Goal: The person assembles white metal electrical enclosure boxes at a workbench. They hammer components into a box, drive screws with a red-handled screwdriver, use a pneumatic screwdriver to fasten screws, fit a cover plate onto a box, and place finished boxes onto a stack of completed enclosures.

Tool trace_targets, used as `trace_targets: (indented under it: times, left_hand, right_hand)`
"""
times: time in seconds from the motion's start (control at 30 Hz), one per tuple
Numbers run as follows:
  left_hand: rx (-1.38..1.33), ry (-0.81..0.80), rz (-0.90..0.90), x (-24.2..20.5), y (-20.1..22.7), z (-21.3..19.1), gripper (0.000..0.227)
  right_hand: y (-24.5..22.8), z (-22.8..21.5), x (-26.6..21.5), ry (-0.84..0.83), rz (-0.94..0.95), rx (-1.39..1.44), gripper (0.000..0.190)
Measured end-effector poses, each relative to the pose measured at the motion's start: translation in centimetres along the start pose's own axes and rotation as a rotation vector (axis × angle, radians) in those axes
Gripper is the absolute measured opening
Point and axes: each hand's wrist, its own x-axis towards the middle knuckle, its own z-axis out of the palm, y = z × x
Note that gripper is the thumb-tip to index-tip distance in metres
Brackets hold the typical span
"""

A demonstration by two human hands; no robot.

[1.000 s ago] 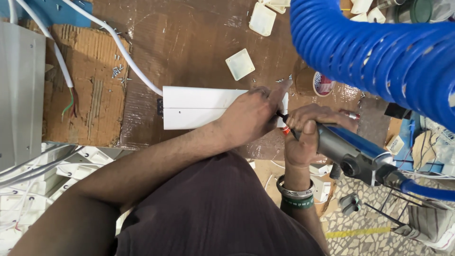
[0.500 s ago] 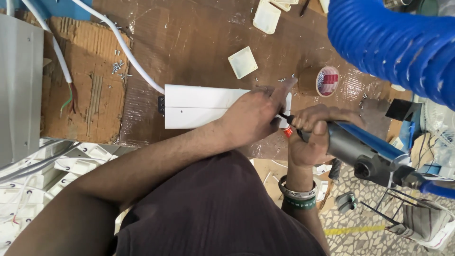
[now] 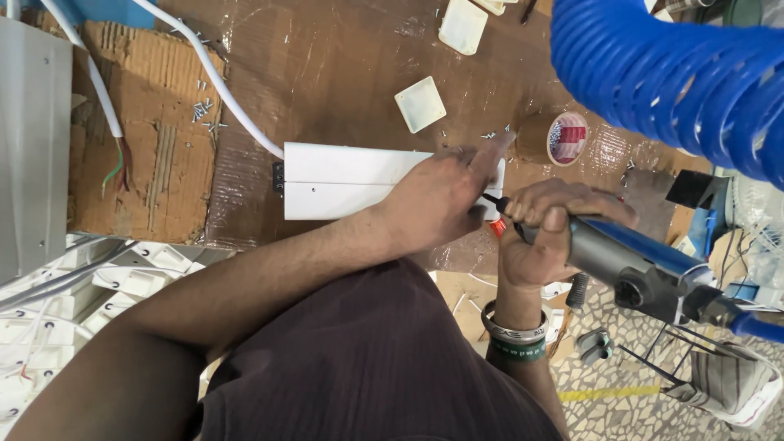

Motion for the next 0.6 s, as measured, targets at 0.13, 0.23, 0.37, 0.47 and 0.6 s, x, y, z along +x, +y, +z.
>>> trace_targets:
  times: [0.13,0.23,0.37,0.47,0.6]
  left_hand:
    - [0.158,0.231,0.178,0.1,0.6,-0.3,0.109]
    - [0.248,0.055,0.108,0.2,0.5,-0.2,0.107]
    - [0.25,0.028,0.085,0.5,0.0,0.2,0.092]
    - [0.226,0.045,0.069,0.8,0.2,-0.3,0.088]
    - [0.141,0.104,0.085,0.7,0.5,-1.2,0.088]
  right_hand:
    - [0.1,-0.1,0.1,-0.005,0.002,-0.002,0.028]
    - [0.1,-0.4,0.1,-0.012,0.003,0.015,0.026]
    - [0.1,-0.9,-0.1,0.003,0.061,0.054,0.03]
    - [0.1,-0.4,0.3,0.003,0.042,0.046,0.029]
    - [0.3,-0.3,-0.4,0.004,-0.043,-0.012,0.032]
